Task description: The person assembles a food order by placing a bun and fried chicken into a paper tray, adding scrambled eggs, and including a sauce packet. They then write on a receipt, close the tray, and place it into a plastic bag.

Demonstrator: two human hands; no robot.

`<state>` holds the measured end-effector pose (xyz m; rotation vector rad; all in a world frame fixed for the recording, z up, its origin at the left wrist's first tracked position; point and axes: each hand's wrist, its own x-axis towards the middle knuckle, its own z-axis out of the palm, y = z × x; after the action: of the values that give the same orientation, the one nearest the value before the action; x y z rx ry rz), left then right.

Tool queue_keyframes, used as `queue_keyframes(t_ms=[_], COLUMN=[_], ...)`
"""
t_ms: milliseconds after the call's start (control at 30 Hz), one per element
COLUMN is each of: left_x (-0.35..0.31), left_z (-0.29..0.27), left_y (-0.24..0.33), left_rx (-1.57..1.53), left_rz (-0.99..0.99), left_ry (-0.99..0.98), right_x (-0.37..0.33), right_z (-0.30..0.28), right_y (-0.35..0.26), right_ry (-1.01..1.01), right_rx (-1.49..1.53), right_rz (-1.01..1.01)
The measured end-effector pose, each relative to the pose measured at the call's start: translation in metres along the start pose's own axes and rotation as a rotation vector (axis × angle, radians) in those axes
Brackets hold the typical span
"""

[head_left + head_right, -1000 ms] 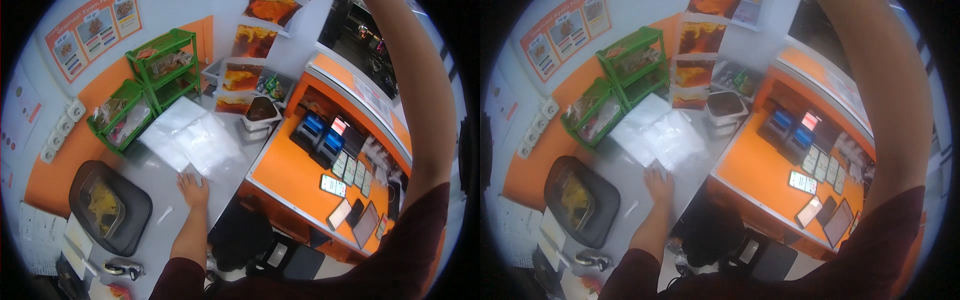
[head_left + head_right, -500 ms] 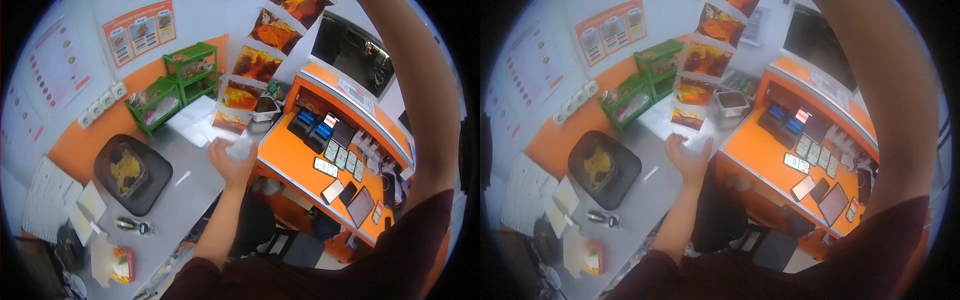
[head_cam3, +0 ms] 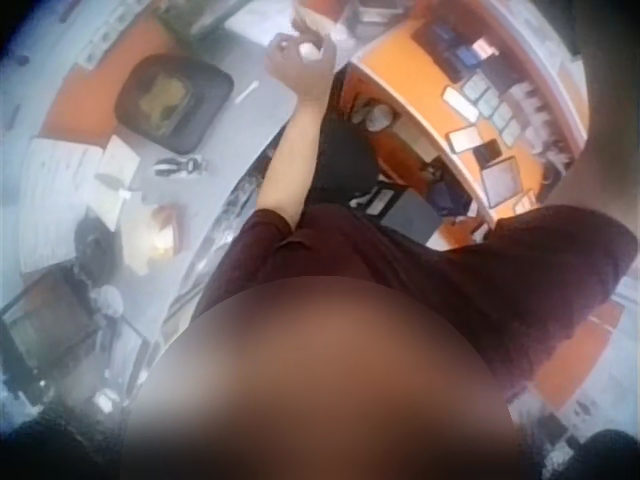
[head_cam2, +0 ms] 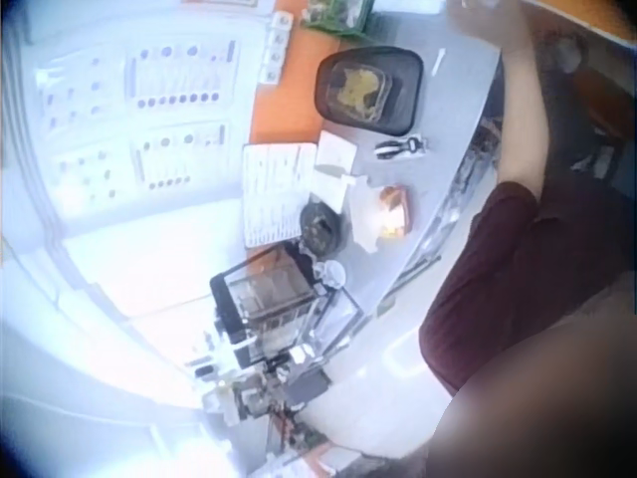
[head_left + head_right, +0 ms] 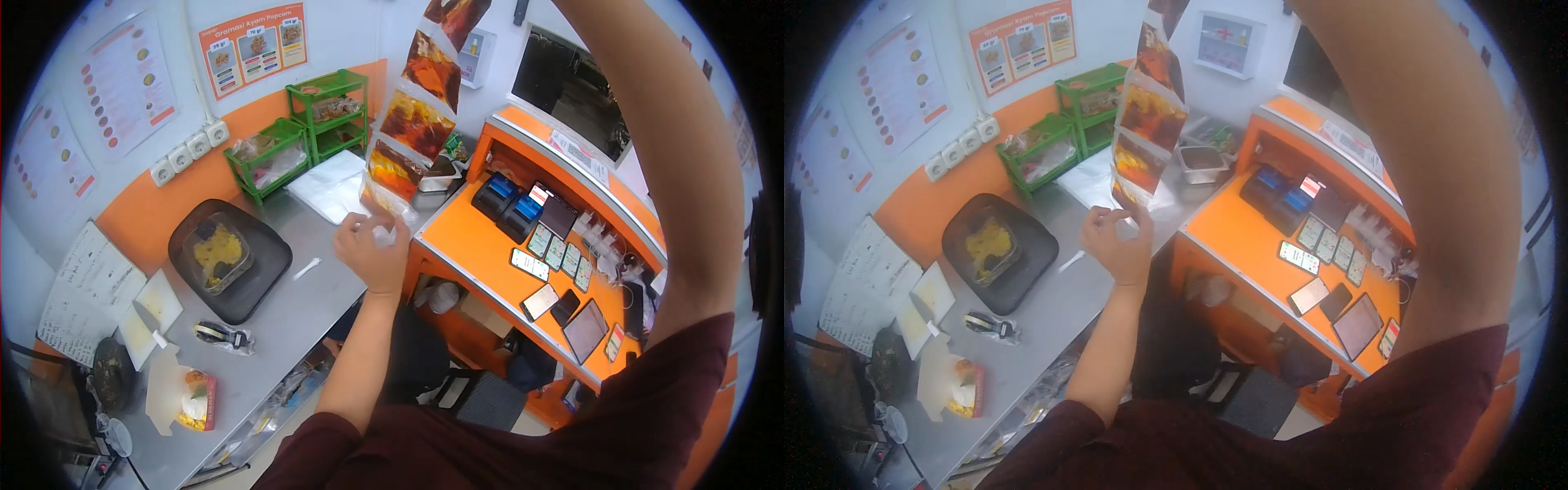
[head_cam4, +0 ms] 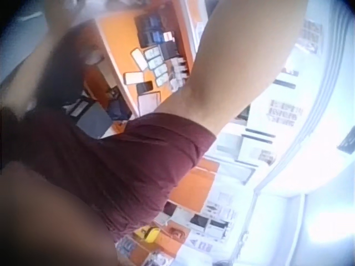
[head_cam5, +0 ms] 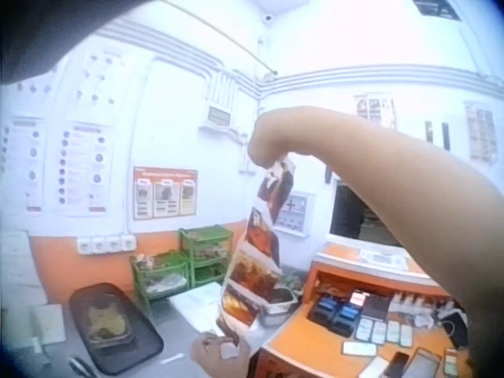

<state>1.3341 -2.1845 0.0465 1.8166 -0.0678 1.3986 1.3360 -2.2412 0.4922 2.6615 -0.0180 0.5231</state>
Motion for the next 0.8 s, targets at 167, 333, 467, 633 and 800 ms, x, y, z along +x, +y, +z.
queue_keyframes(t_ms=[167, 333, 467, 633, 800], left_x=[0.014, 0.02, 0.015, 0.012, 0.015], left_z=[-0.015, 0.002, 0.022, 0.036, 0.041], left_y=[-0.009, 0.007, 0.004, 0.008, 0.0], left_rx=[0.014, -0.105, -0.028, -0.044, -0.018], left_rz=[0.088, 0.069, -0.008, 0.039, 0.131], left_ry=[-0.081, -0.071, -0.173, -0.138, -0.079], right_x=[-0.013, -0.012, -0.005, -0.011, 0.001], right_z=[0.0, 0.005, 0.004, 0.001, 0.009], right_y=[0.006, 0.003, 0.013, 0.025, 0.032], right_ry=[-0.019, -0.008, -0.045, 0.018, 0.015], right_rx=[0.047, 0.111, 0.2, 0.358, 0.333], right_rz=[0.01, 0.046, -0.062, -0.003, 0.051])
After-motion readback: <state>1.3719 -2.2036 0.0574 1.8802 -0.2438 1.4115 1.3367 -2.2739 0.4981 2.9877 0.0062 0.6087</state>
